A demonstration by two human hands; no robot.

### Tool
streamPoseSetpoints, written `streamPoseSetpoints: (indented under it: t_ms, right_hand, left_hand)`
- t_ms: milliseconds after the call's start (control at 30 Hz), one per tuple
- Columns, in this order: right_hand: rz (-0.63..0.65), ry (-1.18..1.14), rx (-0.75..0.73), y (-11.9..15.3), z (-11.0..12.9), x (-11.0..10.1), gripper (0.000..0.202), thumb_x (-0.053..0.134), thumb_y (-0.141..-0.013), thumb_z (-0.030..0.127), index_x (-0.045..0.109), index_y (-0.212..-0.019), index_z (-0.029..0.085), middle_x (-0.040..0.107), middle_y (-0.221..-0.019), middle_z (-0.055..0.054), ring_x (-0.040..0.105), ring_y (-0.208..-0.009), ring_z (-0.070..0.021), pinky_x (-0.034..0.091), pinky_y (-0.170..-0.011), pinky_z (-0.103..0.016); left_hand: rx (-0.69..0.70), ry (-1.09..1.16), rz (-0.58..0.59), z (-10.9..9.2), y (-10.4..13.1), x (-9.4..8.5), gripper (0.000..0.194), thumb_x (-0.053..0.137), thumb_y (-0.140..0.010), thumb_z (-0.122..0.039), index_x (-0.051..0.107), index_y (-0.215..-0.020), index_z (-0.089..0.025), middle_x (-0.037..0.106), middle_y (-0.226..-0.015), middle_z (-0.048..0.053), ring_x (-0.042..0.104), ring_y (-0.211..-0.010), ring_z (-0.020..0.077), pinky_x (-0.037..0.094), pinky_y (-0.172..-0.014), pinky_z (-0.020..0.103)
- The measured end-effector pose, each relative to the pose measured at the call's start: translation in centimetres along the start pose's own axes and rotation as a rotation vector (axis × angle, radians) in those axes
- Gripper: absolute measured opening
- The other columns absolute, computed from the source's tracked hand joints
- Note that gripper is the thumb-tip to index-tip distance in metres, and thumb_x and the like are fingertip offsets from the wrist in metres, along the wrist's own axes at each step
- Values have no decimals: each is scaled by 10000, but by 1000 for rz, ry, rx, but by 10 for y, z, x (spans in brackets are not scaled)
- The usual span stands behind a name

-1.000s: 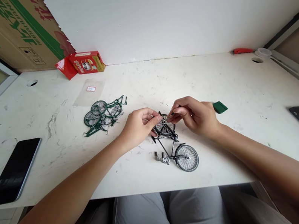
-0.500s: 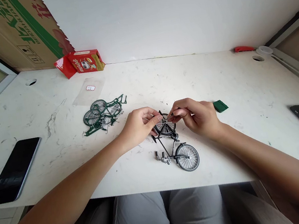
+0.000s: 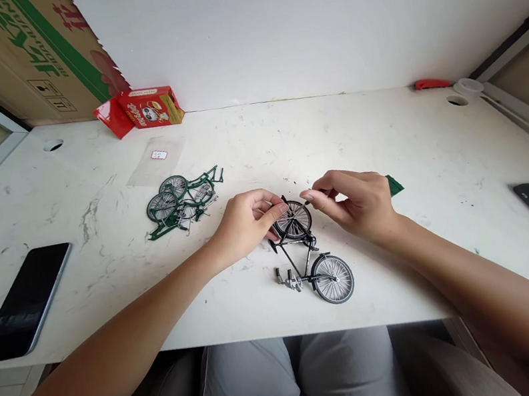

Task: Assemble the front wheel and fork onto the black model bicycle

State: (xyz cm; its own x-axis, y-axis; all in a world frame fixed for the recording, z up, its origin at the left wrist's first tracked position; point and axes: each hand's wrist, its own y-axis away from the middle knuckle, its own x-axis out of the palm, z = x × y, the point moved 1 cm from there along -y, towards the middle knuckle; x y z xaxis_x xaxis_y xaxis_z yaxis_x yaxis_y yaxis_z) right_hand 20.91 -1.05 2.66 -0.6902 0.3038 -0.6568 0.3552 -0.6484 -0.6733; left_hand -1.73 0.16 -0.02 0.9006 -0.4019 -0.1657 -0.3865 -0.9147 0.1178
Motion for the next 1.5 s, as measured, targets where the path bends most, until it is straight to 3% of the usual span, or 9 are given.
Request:
streamPoseSetpoints:
  t_ms: [233,467,700,933,1067,1133,1200,1367,1500]
  right_hand:
    - [128,202,-100,-8,1,-6,496,525,-1095,455,430,-658,240,463,-525,25,360,-465,-115,252,-463,-328]
    - [351,199,-86,-13,4,-18,282,418,-1072,271,473,-799,225,495,-610,25,403,-512,-121,245,-505,-315]
    - [451,83,-13,-17,7,-24,469,409,-1118,388,363,-678,233,335,-570,39,308,-501,-119,246,-537,-330]
    - [368,197,26,-13,7,-21,477,322,-1141,430,488,-745,222,454,-592,18,371,-505,-129,232,-506,-330]
    - [331,69,57,-14,7,-17,351,365,-1137,354,666,-1073,185,679,-903,-66,606,-735,-170,444,-619,-325]
    - [292,-73,60,-13,6,-13,304,441,-1124,336,682,-1244,196,705,-1059,-94,664,-868,-189,538,-735,-347]
    - [221,-184,70,-11,6,-9,283,549,-1092,329,694,-1316,234,723,-1076,-84,692,-911,-196,584,-750,-354]
    - [1,-315,161,-3,4,-4,296,806,-942,299,778,-1236,299,809,-952,-28,778,-836,-202,667,-692,-357]
    - [-23,-365,173,-2,3,-6,192,788,-955,286,833,-1131,349,847,-983,-5,815,-862,-219,702,-723,-396]
  left_hand:
    - [-37,5,-1,-7,3,2,211,750,-962,-359,711,-1015,-159,783,-960,85,737,-565,146,544,-450,205]
    - [-8,-1,1,-4,3,2,218,741,-966,-384,711,-1005,-172,792,-976,84,735,-550,144,519,-433,200]
    - [-11,18,-7,-6,2,2,188,750,-958,-350,716,-976,-166,780,-943,78,732,-540,146,539,-436,207]
    - [19,24,-11,0,1,3,250,771,-939,-416,731,-997,-177,783,-956,88,741,-578,163,577,-453,234]
    - [24,49,-11,1,1,3,238,775,-935,-396,733,-995,-169,765,-932,87,741,-630,165,611,-479,243]
    - [29,63,-10,1,1,3,224,773,-935,-379,735,-995,-167,752,-916,84,751,-699,179,639,-509,255]
    - [31,62,-8,1,1,3,222,772,-935,-379,735,-1000,-169,744,-916,81,754,-735,185,652,-525,263]
    - [13,44,0,0,1,2,246,768,-942,-396,736,-1025,-167,744,-914,73,729,-653,154,639,-513,255]
    - [11,47,0,1,0,2,248,765,-947,-392,729,-1025,-159,762,-941,81,723,-602,142,611,-484,237]
